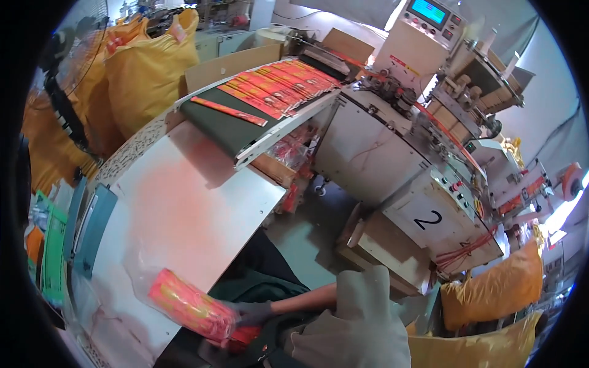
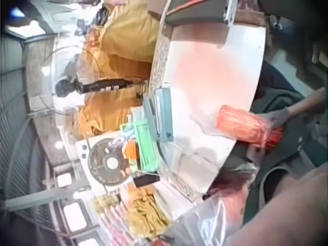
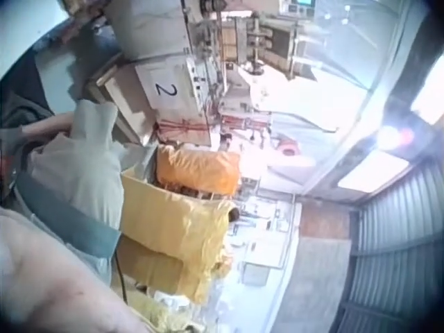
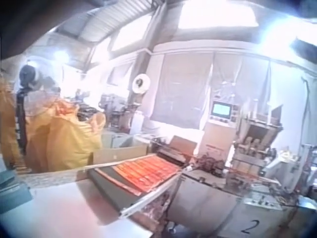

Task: Organizing incense sticks into bundles and packaging them into plastic bags.

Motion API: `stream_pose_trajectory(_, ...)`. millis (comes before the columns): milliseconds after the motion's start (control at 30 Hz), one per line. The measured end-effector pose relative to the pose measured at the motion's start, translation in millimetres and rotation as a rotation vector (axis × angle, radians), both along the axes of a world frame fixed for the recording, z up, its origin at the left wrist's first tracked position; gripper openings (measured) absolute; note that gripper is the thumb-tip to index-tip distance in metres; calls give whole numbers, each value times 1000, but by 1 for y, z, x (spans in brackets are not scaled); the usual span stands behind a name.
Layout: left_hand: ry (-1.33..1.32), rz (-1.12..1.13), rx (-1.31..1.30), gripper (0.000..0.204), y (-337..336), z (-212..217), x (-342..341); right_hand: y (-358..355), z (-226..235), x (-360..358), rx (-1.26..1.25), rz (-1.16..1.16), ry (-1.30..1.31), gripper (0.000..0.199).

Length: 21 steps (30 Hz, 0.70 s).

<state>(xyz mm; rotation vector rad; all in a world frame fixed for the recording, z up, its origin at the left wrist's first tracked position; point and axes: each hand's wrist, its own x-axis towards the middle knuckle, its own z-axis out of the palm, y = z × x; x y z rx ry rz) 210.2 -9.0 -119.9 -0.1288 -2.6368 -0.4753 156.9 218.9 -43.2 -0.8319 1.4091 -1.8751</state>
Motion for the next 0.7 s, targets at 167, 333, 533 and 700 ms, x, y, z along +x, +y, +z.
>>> stream_pose_trajectory(167, -636, -226, 957, 16, -12, 124, -12, 18, 49, -43, 548, 43, 326, 60)
stream_pose_trajectory(333, -200, -69, 741, 32, -101, 229, -100, 1, 164, -139, 598, -174, 1536, 28)
stream_pose_trajectory(533, -94, -788, 1271, 27, -96, 337, -122, -4, 276, -170, 303, -438, 1557, 21)
stream_pose_trajectory(700, -110, -193, 88, 20, -44, 333, -123, -19, 281, -187, 338, -421, 1467, 24)
